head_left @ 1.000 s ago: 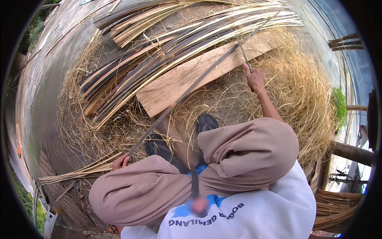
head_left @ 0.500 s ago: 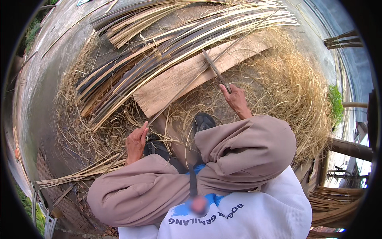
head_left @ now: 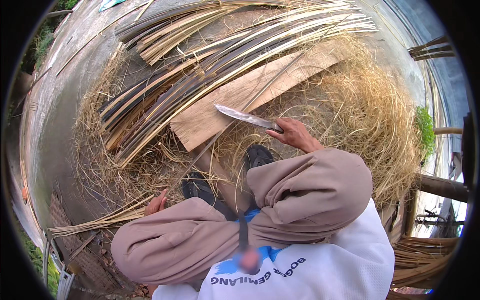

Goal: The person sits on the ground and uses a knife to split long bamboo strips into thinner pieces. They repeatedly position each strip on a wooden board, strike it with the knife to split it, and set the resulting pieces aside.

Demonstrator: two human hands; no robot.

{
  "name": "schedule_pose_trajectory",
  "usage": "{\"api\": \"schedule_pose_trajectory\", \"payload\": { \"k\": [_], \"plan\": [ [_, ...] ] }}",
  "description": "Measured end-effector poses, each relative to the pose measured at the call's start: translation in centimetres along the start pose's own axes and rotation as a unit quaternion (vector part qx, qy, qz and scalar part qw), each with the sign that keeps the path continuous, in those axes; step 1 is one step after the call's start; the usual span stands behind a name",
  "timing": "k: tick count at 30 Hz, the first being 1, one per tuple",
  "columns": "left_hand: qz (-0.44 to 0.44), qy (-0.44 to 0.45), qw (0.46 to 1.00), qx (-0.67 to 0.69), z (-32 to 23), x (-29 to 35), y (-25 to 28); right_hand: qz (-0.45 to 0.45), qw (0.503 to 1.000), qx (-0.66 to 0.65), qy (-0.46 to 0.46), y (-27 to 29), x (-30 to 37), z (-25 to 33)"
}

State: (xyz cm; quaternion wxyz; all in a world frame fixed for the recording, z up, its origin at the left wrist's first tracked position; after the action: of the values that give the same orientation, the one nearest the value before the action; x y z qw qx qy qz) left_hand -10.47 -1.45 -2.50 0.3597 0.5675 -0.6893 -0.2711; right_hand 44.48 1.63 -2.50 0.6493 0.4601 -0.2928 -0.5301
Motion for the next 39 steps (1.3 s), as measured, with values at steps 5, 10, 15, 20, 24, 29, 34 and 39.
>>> {"api": "schedule_pose_trajectory", "payload": {
  "k": [5, 10, 15, 20, 24, 29, 34, 39],
  "plan": [
    [0.039, 0.126, 0.991, -0.030, 8.6, 4.6, 3.5, -0.171, 0.883, 0.023, -0.435, 10.1, 5.2, -22.4],
    [0.047, 0.190, 0.981, 0.000, 12.1, 6.4, 3.7, -0.122, 0.869, -0.109, -0.466, 13.3, 7.3, -21.4],
    [0.126, 0.105, 0.975, 0.147, -3.9, -3.5, 2.3, -0.071, 0.727, -0.431, -0.529, 11.3, 17.1, -11.0],
    [0.228, 0.100, 0.933, 0.258, -10.5, -9.4, -1.9, -0.325, 0.428, -0.700, -0.471, 7.2, 24.3, -2.7],
    [0.238, 0.107, 0.943, 0.208, -9.2, -9.4, -6.1, -0.404, 0.397, -0.701, -0.433, 4.0, 22.8, 0.7],
    [0.151, 0.094, 0.982, 0.068, -8.8, -7.3, -5.5, -0.458, 0.546, -0.556, -0.428, 3.5, 15.0, -0.1],
    [0.051, 0.023, 0.998, -0.007, -11.1, -6.2, -5.0, -0.079, 0.937, -0.166, -0.296, 4.1, 3.0, 4.0],
    [-0.003, 0.025, 0.999, -0.023, -10.0, -4.4, -4.0, 0.069, 0.997, -0.032, 0.005, -1.8, 1.5, 8.9]
  ]
}}
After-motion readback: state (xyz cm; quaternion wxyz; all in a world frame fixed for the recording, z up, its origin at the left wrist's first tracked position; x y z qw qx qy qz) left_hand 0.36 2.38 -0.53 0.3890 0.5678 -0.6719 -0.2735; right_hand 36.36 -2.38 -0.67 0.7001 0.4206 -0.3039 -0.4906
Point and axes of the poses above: each hand's wrist, its own x-axis away from the middle knuckle, its own y-axis out of the back of the hand, z = x × y, the point moved 6 cm from there along -x, towards the middle knuckle, and after that the axes turned 9 degrees about y, right-handed, at the moved point
